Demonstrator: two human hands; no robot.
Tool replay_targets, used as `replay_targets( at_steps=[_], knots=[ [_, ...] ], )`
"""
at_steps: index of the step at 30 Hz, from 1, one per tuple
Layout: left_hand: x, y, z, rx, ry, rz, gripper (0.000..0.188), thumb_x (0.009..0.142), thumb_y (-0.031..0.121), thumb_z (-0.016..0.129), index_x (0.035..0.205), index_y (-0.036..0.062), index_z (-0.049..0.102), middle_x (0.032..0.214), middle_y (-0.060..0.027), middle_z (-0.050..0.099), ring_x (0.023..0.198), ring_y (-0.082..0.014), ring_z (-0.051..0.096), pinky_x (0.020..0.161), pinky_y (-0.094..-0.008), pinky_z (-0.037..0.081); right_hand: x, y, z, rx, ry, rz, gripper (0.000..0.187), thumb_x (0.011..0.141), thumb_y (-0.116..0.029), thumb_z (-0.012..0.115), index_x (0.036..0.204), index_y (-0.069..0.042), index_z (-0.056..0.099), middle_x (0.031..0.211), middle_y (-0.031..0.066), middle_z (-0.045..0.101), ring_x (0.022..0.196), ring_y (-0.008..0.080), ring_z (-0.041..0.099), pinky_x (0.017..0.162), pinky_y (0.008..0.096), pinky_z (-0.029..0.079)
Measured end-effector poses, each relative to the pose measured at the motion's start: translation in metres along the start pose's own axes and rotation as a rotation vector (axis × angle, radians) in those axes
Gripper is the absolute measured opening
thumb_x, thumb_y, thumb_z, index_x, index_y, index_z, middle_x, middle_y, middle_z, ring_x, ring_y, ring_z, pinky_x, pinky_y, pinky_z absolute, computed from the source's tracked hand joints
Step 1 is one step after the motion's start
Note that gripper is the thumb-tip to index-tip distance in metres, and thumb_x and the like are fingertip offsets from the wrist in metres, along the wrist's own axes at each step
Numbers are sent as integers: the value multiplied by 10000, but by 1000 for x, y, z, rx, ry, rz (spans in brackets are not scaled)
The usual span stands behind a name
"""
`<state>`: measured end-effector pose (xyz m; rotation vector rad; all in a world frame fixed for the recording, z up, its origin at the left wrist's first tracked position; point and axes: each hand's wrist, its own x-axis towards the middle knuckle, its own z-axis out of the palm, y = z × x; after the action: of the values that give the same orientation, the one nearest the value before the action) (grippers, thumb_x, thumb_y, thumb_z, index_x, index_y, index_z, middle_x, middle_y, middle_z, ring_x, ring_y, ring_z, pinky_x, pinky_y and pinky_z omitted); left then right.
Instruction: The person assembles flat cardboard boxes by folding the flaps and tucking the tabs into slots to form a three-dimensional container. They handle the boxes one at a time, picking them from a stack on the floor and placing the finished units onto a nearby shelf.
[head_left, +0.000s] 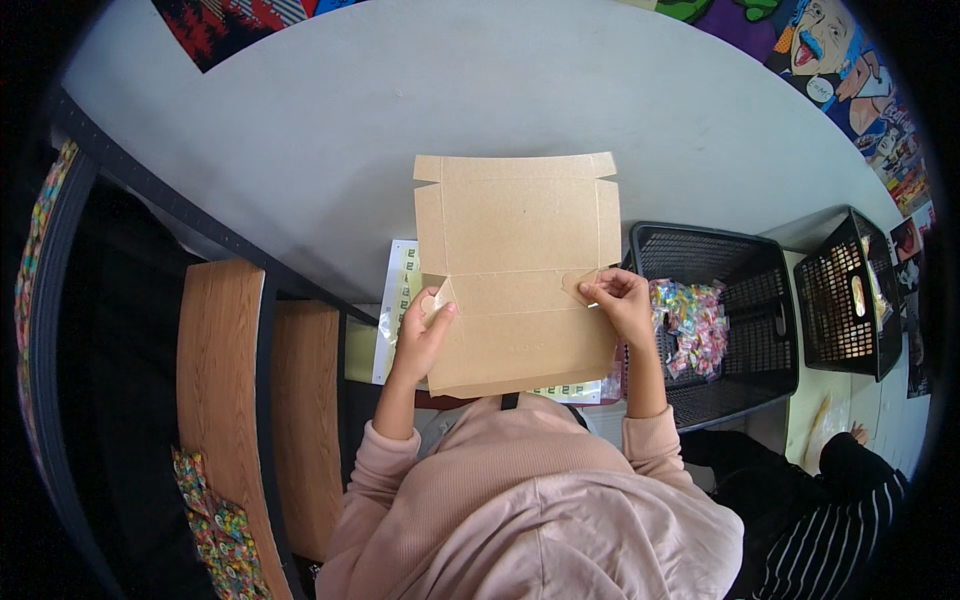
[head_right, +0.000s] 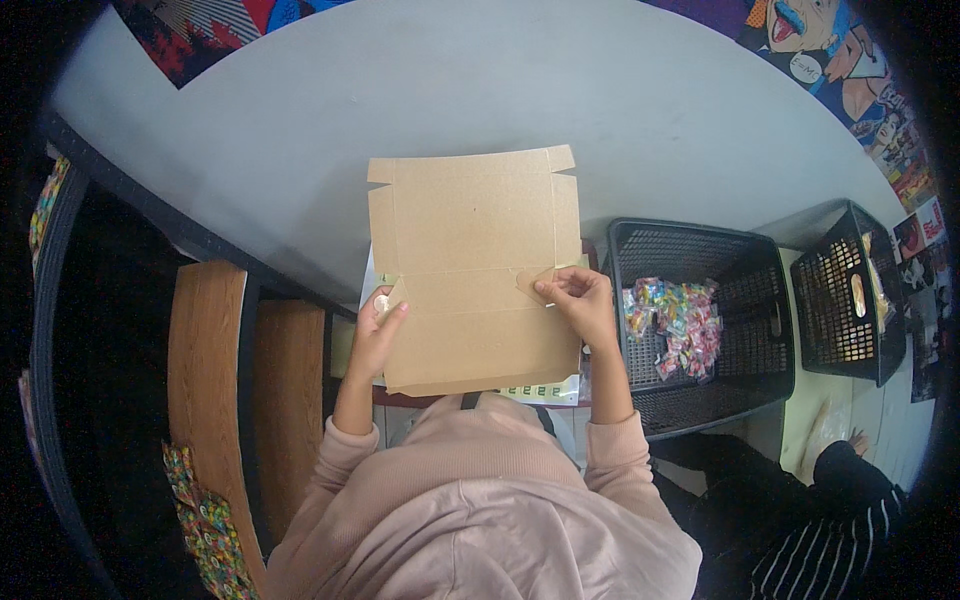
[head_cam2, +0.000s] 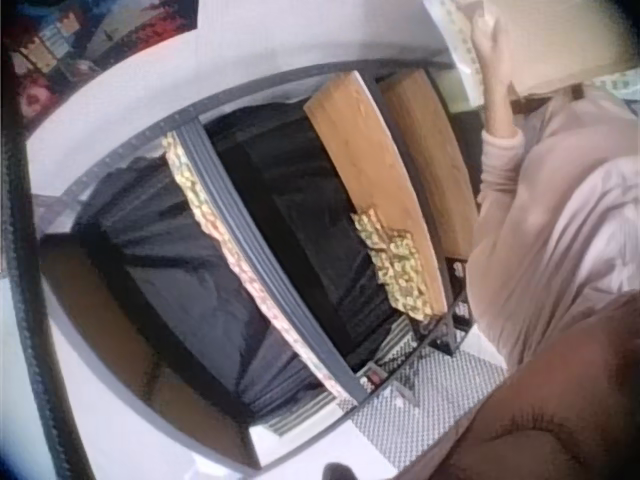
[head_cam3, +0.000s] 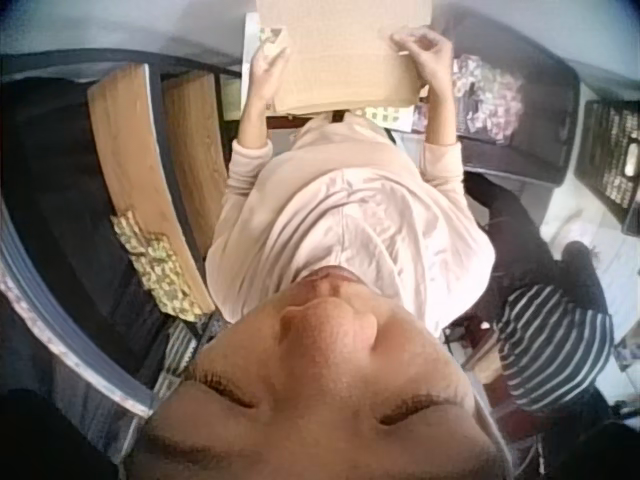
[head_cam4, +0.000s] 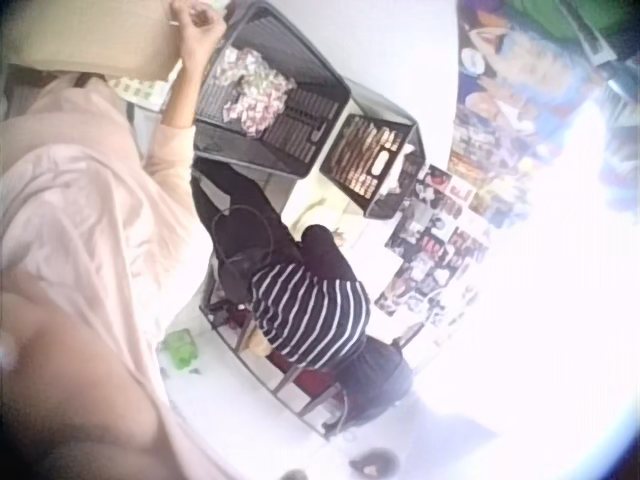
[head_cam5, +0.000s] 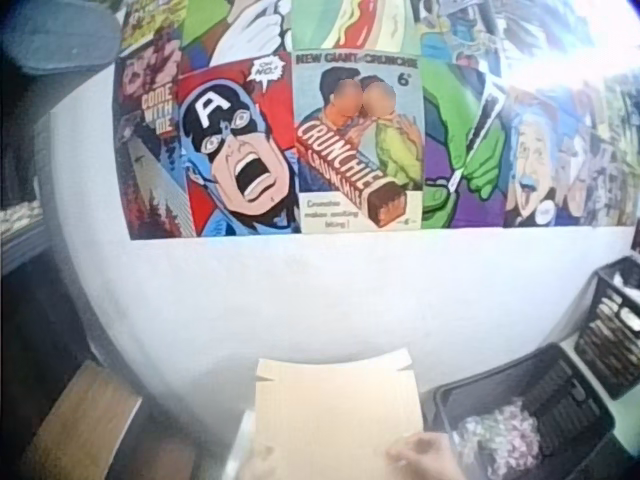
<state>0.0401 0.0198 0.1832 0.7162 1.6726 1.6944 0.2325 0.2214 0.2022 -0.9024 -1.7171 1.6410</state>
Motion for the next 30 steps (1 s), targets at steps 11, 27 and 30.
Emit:
replay_targets(
  at_steps=[11, 27, 30],
  knots=[
    [-12, 14, -2, 753, 141, 33, 286, 787, 140, 530, 1000, -47, 487, 921, -209, 570, 885, -302, 543, 797, -393, 395, -45, -20, 22, -173, 59, -139, 134, 659, -72, 705, 678, 26, 615, 624, 63, 618, 566, 88, 574, 548, 209, 450],
    [-11, 7, -72, 139, -582, -97, 361, 826, 102, 456, 1157, -41, 447, 1080, -87, 531, 912, -106, 486, 795, -242, 395, -41, -13, -1, 107, -75, 26, 89, 682, -10, 677, 726, -15, 599, 669, 29, 603, 577, 71, 538, 546, 194, 427],
    [-2, 19, -70, 9, -708, -78, 361, 805, 129, 566, 1123, -17, 476, 980, -46, 574, 831, -92, 523, 738, -233, 429, -36, -12, -2, 136, -163, 62, 81, 696, -5, 664, 725, -24, 591, 670, 28, 602, 589, 72, 542, 547, 195, 428]
  ],
)
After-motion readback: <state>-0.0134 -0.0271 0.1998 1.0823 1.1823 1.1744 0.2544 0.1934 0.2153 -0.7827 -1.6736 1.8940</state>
